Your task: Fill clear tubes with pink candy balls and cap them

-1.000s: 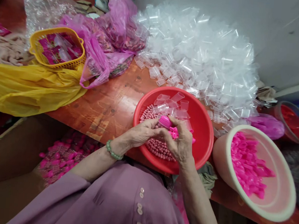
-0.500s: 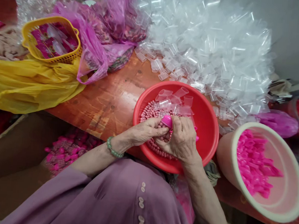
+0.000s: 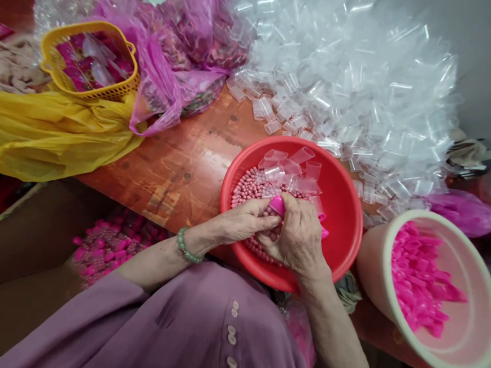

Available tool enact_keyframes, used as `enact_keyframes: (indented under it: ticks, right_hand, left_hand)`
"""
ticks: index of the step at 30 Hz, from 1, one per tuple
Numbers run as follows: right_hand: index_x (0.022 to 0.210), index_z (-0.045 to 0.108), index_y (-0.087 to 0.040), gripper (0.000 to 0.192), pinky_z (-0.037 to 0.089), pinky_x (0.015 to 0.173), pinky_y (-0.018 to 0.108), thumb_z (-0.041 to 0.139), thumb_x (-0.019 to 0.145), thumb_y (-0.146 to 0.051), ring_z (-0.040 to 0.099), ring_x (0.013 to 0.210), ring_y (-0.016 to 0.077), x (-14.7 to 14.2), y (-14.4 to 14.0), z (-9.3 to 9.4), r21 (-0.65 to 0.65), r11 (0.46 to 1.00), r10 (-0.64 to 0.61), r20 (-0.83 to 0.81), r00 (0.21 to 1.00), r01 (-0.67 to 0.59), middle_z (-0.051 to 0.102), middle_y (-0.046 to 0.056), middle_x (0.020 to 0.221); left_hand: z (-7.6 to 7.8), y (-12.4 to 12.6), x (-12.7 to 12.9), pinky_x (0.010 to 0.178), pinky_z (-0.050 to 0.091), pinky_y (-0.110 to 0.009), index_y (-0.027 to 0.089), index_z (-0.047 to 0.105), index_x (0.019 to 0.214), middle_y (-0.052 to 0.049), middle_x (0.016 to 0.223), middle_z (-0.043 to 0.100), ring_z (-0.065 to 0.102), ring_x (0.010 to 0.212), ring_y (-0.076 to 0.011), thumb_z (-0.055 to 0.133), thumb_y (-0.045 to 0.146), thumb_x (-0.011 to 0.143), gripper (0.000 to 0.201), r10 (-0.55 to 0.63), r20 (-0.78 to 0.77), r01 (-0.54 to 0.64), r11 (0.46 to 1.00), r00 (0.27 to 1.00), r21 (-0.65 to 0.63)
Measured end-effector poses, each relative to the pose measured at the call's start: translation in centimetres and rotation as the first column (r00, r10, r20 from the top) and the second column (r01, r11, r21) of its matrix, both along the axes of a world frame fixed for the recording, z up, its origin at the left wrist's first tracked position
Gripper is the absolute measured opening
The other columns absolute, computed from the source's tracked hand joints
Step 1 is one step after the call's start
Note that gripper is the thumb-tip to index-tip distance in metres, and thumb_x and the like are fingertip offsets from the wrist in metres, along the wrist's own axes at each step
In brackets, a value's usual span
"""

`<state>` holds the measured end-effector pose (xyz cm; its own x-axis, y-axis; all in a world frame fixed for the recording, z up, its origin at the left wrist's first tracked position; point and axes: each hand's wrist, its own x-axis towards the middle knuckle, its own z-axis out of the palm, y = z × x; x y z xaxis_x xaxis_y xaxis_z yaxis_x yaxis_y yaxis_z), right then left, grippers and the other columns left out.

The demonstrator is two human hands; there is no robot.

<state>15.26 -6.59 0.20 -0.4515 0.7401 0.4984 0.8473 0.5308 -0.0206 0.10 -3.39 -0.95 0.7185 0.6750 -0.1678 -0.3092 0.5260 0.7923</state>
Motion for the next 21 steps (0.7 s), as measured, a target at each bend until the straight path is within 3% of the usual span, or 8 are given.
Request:
enact_keyframes:
  ticks: [5, 11, 15, 21]
  right_hand:
    - [0.135, 0.039, -0.009, 0.060, 0.043, 0.067, 0.038, 0.046, 0.089, -0.046, 0.053, 0.076, 0.0254, 0.0, 0.3, -0.1, 0.045, 0.999, 0.019, -0.004, 1.000, -0.019, 0.058, 0.012, 0.088]
    - [0.134, 0.043, -0.006, 0.060, 0.040, 0.065, 0.038, 0.050, 0.087, -0.043, 0.052, 0.074, 0.0251, -0.2, 0.4, 0.0, 0.065, 0.996, 0.055, -0.026, 0.998, -0.053, 0.059, 0.012, 0.082]
    - [0.130, 0.047, -0.005, 0.061, 0.045, 0.067, 0.039, 0.056, 0.085, -0.044, 0.056, 0.077, 0.0264, 0.0, 0.5, -0.1, 0.068, 0.995, 0.072, -0.031, 0.997, -0.069, 0.062, 0.015, 0.084]
    - [0.133, 0.044, -0.006, 0.065, 0.053, 0.077, 0.041, 0.058, 0.085, -0.048, 0.064, 0.093, 0.0287, 0.2, 0.6, -0.1, 0.034, 0.997, 0.067, 0.008, 0.998, -0.068, 0.067, 0.020, 0.104]
  left_hand:
    - [0.4, 0.1, -0.1, 0.062, 0.043, -0.023, 0.013, 0.058, 0.084, 0.002, 0.073, 0.058, 0.054, 0.065, -0.0092, 0.083, 0.047, 0.066, 0.046, -0.005, 0.035, 0.008, 0.997, 0.999, -0.074]
    - [0.5, 0.0, -0.2, 0.055, 0.039, -0.021, 0.013, 0.056, 0.080, 0.004, 0.066, 0.056, 0.050, 0.058, -0.0068, 0.085, 0.054, 0.060, 0.054, -0.003, 0.054, 0.009, 0.993, 0.999, -0.114]
    - [0.2, 0.1, -0.1, 0.060, 0.042, -0.023, 0.012, 0.060, 0.075, 0.001, 0.064, 0.058, 0.052, 0.060, -0.0089, 0.080, 0.058, 0.066, 0.050, 0.025, 0.081, -0.011, 0.986, 0.996, -0.164]
    - [-0.3, 0.8, 0.9, 0.060, 0.048, -0.028, 0.014, 0.063, 0.067, -0.004, 0.060, 0.062, 0.056, 0.056, -0.0134, 0.063, 0.061, 0.081, 0.049, 0.106, -0.036, -0.112, 0.936, 0.994, -0.334]
